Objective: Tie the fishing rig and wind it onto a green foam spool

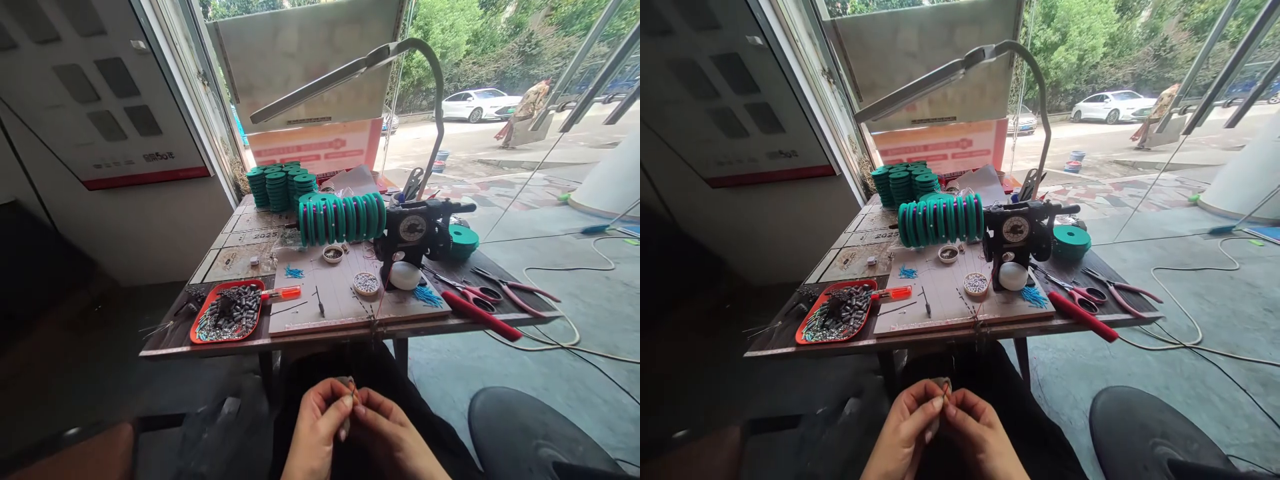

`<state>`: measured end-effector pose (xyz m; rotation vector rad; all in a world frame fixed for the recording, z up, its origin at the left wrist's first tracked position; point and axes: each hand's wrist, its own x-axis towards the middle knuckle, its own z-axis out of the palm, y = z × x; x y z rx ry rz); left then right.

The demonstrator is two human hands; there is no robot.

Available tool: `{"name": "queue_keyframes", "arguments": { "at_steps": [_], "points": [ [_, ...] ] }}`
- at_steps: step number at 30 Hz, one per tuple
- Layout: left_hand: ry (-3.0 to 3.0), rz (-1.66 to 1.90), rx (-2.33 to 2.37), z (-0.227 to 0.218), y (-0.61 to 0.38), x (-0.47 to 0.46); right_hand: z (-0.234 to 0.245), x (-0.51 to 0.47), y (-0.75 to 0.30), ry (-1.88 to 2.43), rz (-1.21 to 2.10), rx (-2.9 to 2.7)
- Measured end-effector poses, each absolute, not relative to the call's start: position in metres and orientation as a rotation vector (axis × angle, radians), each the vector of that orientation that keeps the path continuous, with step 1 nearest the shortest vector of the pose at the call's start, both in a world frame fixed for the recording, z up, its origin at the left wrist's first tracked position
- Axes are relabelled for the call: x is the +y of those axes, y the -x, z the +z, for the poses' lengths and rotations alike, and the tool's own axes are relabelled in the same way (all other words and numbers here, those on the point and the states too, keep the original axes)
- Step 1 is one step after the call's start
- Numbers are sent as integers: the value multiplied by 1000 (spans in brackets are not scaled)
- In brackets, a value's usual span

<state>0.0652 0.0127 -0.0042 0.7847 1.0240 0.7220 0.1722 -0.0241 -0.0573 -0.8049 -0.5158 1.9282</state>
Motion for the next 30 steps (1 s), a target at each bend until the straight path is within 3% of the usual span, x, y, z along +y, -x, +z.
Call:
{"name": "queue_keyframes", "arguments": {
  "at_steps": [3,5,8,10,12,17,22,30],
  "points": [
    [-903,732,1101,-6,-65,12,-62,-29,-183,938,1948,-723],
    [-1095,751,1213,-5,-65,10,-64,-34,-192,1134,1786,-1082],
    [-1481,791,1356,-4,-63,4,-49,-38,-207,1295,852,-1754],
    [-1657,811,1389,-3,-62,0,-25,-32,-213,1156,142,-1991],
    [-1703,850,1369,0,-61,-2,3,-18,-217,940,-185,-2186],
    [-1275,838,1092,21,-59,4,43,34,-219,566,-22,-2720],
    [-849,752,1061,26,-52,12,25,60,-213,525,166,-2706],
    [-765,721,1017,17,-48,18,19,57,-213,660,542,-2581]
  ]
}}
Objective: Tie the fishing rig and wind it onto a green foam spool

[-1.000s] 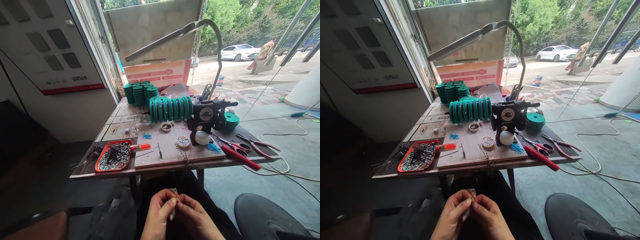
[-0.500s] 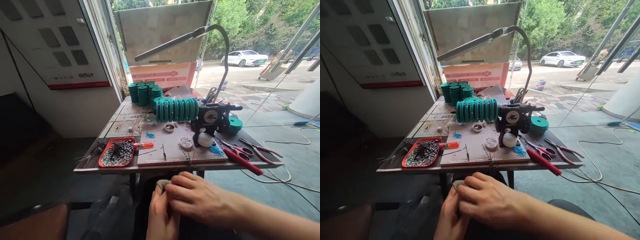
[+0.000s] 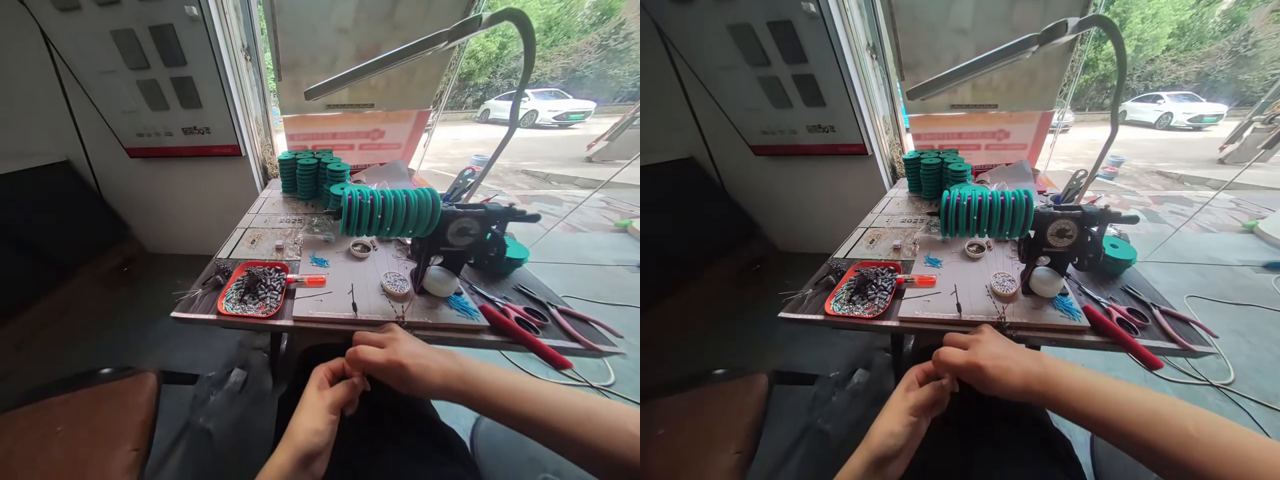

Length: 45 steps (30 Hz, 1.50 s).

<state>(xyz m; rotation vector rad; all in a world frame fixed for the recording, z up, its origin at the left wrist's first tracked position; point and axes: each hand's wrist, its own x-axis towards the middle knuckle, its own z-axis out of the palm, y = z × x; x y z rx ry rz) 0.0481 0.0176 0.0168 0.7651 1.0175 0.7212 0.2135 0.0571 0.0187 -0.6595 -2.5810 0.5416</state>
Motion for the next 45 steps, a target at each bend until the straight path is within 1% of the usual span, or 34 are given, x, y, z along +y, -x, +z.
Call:
{"name": "queue_keyframes", "arguments": {
  "at_steps": [6,12,17,21,24,28,32,33,35,37,38,39,40,42,44,45],
  "points": [
    [-934,784,1140,17,-55,14,2,52,-211,776,615,-2404],
    [-1626,981,1495,-5,-59,5,13,51,-205,1157,906,-2251],
    [-2062,1226,1529,-18,-61,7,24,52,-204,1309,952,-2172],
    [-2208,1275,1475,-14,-63,10,31,54,-204,1427,1001,-2149],
    [-2138,1231,1424,-14,-63,12,32,57,-205,1491,1041,-2165],
    [-1899,1124,1285,-14,-63,14,27,63,-208,1531,1073,-2216],
    [-1529,937,1224,-8,-64,16,31,59,-213,1588,991,-2235],
    [-1392,912,1202,-7,-64,16,33,54,-215,1592,933,-2229],
    [-1105,862,1141,-6,-64,17,31,39,-220,1532,711,-2180],
    [-885,818,1071,-7,-64,16,20,18,-224,1410,445,-2043],
    [-819,796,1039,-9,-64,16,10,7,-225,1377,378,-1940],
    [-778,779,1010,-10,-65,15,-3,-4,-225,1381,405,-1856],
    [-752,769,985,-11,-66,15,-16,-13,-223,1392,519,-1789],
    [-734,754,973,-12,-69,14,-40,-26,-217,1400,916,-1612],
    [-744,749,991,-12,-71,12,-57,-31,-207,1322,1361,-1373],
    [-756,749,1004,-12,-72,12,-62,-31,-202,1262,1527,-1248]
  ]
}}
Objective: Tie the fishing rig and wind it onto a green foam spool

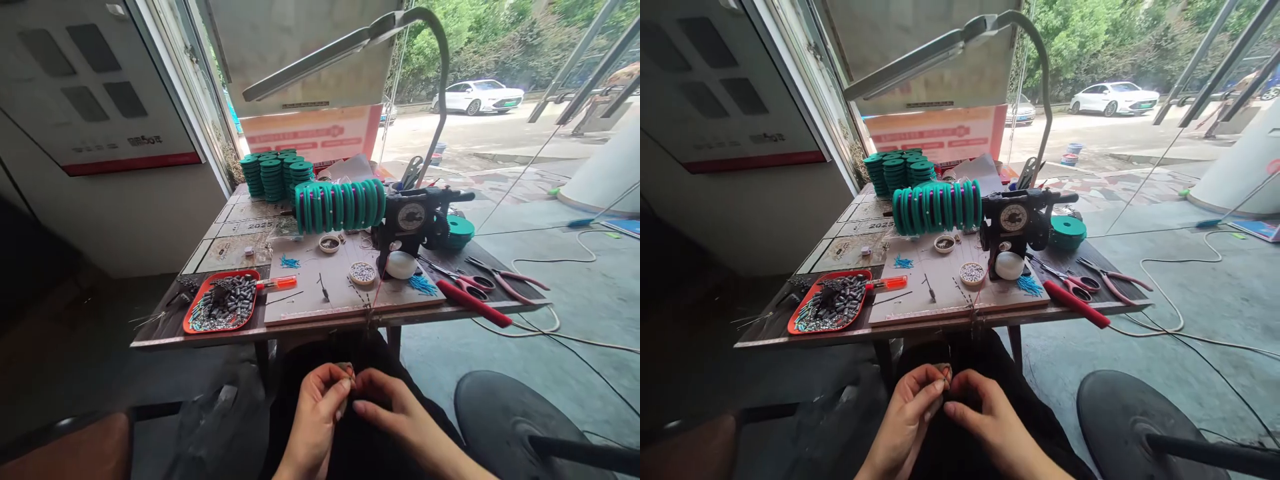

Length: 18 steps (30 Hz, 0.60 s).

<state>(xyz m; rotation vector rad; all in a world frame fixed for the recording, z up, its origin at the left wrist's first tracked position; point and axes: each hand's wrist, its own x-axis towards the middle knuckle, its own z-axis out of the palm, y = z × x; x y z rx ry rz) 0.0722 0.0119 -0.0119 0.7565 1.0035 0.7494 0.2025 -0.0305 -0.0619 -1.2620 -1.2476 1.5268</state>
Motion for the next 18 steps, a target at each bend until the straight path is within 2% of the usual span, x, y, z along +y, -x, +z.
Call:
{"name": "queue_keyframes", "arguments": {
  "at_steps": [2,5,11,14,18],
  "points": [
    [-778,744,1021,-12,-73,11,-65,-29,-194,1164,1689,-1029],
    [-775,744,1033,-12,-74,10,-65,-28,-189,1147,1705,-816],
    [-741,643,1026,-13,-80,14,-74,-29,-205,1122,1867,-715],
    [-712,550,1022,-15,-85,18,-76,-25,-217,1202,1836,-762],
    [-645,446,1041,-20,-90,25,-76,-24,-228,1342,1618,-939]
  ]
}}
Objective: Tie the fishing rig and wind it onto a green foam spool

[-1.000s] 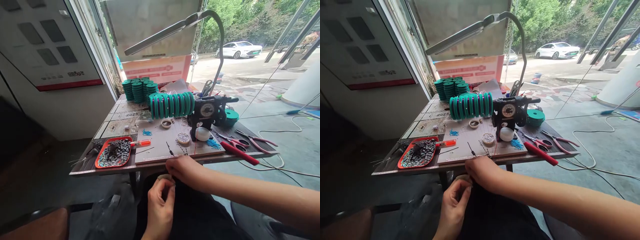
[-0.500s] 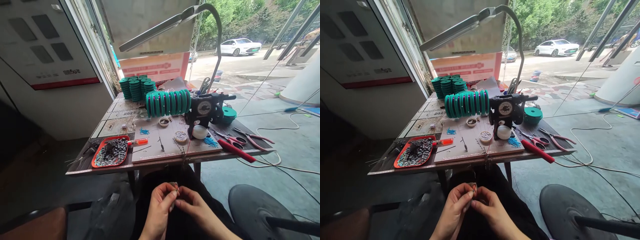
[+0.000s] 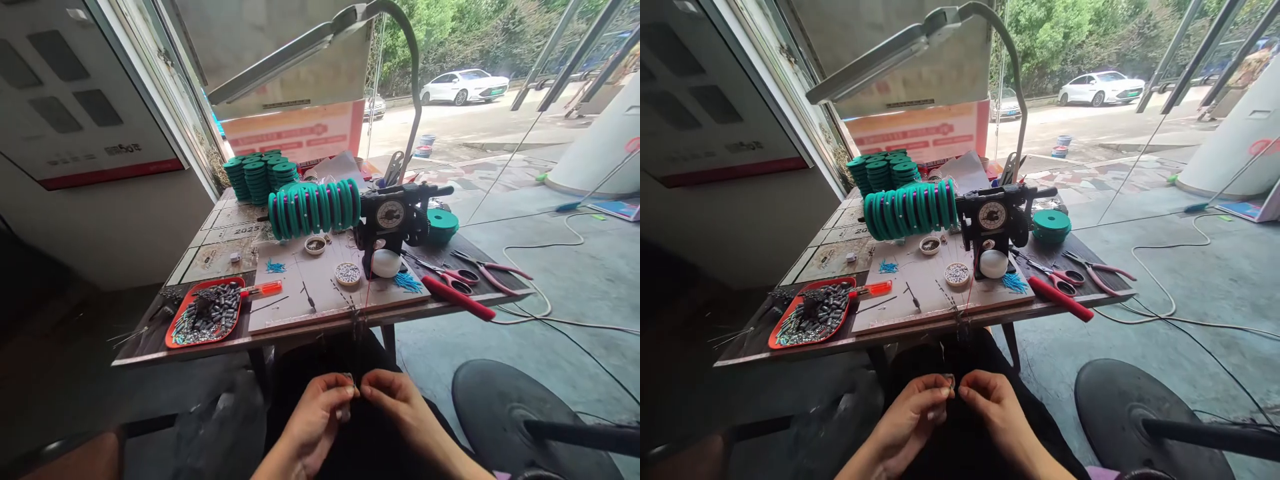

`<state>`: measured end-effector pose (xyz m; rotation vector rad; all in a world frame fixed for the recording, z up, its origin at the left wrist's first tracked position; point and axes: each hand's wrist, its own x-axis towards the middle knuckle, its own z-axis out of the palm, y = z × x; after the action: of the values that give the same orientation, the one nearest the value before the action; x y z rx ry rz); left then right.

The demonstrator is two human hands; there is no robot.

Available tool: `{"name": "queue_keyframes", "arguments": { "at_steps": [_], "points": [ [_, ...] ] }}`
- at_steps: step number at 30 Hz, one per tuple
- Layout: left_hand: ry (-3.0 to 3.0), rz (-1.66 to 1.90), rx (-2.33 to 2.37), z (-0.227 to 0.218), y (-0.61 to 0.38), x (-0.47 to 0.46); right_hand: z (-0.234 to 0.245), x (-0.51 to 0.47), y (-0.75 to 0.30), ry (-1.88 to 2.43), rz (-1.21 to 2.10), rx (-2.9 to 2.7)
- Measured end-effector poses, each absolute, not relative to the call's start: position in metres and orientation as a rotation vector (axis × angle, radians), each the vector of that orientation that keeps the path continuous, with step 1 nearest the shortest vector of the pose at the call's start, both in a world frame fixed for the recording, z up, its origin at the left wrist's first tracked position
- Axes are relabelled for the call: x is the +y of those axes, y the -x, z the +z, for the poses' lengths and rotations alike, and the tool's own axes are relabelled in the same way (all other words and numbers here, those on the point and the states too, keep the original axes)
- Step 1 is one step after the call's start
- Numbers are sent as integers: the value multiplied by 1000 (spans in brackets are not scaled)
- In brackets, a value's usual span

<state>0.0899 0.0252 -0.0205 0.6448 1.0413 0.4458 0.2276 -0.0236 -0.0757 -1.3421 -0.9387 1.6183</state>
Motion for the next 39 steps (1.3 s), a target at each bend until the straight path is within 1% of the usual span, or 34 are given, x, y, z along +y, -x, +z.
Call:
{"name": "queue_keyframes", "arguments": {
  "at_steps": [2,4,5,7,9,10,12,14,19,21,24,27,30,33,36,39],
  "points": [
    [-624,393,1042,-23,-92,28,-81,-27,-228,1396,1465,-1071],
    [-619,345,1050,-25,-95,30,-89,-31,-228,1436,1232,-1266],
    [-626,328,1058,-25,-96,30,-93,-33,-228,1436,1053,-1387],
    [-674,303,1073,-25,-99,32,-96,-37,-228,1380,590,-1613],
    [-775,299,1081,-21,-101,35,-92,-38,-231,1270,143,-1768],
    [-837,303,1085,-19,-101,36,-86,-37,-232,1214,-16,-1832],
    [-957,332,1101,-14,-100,38,-69,-32,-236,1122,-156,-1989],
    [-1045,385,1117,-9,-96,37,-48,-20,-239,1001,-128,-2187],
    [-1093,568,1071,4,-75,28,1,30,-235,709,200,-2643],
    [-1050,620,1051,8,-67,25,10,47,-228,643,319,-2696],
    [-964,666,1070,10,-57,23,11,61,-218,611,490,-2661],
    [-938,694,1125,9,-52,26,5,63,-213,725,624,-2547],
    [-1089,758,1229,6,-53,26,-2,59,-214,888,671,-2443],
    [-1349,825,1365,0,-56,22,-3,55,-215,1033,749,-2341],
    [-1684,912,1483,-10,-61,16,2,52,-215,1203,898,-2221],
    [-2209,1145,1573,-20,-65,14,11,52,-214,1386,1039,-2160]
  ]
}}
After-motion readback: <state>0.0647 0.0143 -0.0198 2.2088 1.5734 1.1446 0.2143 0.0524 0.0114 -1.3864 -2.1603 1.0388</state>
